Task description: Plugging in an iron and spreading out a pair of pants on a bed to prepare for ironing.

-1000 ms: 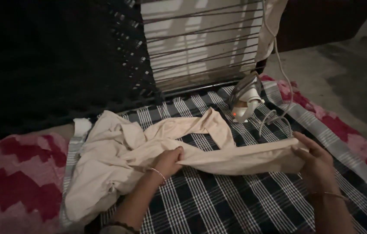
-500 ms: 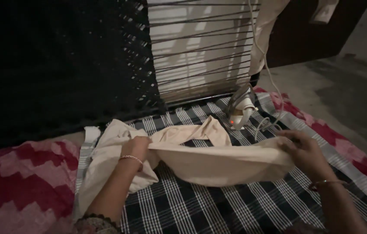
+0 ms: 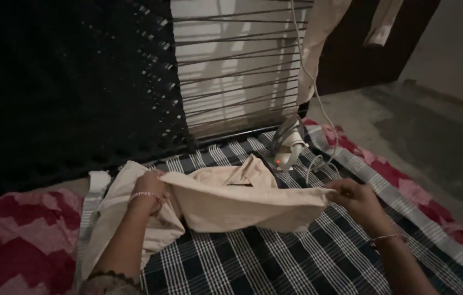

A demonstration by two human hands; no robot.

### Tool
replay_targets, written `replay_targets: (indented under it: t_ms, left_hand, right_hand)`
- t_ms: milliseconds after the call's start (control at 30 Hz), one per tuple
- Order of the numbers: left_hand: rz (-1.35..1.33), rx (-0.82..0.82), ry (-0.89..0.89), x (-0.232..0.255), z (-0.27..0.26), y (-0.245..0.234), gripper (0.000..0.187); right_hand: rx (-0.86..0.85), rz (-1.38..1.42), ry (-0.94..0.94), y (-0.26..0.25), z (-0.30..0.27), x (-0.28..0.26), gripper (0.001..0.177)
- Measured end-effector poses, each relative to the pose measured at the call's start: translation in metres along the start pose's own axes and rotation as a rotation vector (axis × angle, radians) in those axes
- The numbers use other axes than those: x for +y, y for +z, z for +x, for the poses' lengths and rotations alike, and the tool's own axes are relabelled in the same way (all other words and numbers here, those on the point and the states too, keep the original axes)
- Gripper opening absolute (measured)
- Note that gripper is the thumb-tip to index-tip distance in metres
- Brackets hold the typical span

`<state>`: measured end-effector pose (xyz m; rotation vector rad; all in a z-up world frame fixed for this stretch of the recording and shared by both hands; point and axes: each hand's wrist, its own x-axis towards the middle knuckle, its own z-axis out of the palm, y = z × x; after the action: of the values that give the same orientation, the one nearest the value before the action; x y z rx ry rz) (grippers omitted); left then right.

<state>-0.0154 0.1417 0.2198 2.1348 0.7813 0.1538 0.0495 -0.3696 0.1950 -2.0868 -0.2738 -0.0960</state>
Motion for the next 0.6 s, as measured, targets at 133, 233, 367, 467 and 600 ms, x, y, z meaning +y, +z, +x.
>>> replay_targets:
  t_ms: [133, 233, 367, 467, 600]
  left_hand:
    - [0.465, -0.144, 0.176, -0.106, 0.102, 0.088, 0.052]
    - [0.594, -0.061, 0.514, -0.127, 0.089, 0.142, 0.063]
    - [0.211, -0.120, 0.856, -0.059, -0.017, 0.186, 0.048]
    - [0.055, -0.143, 1.270, -0.035, -0.057, 0.215, 0.033]
    - [-0.352, -0.561, 0.678, 0.008, -0.109, 0.191, 0.034]
  right_hand:
    - [0.050, 0.156, 0.040, 0.029, -0.003, 0.024, 0.026]
    - [0.078, 0.294, 0.158, 0.063, -0.010, 0.014, 0.027]
    - [-0.034, 0.349, -0.056, 0.113, 0.002, 0.029, 0.024]
    - [-0.141, 0.438, -0.036, 0.143, -0.009, 0.008, 0.034]
    - [-0.116, 0.546, 0.019, 0.155, -0.025, -0.013, 0.039]
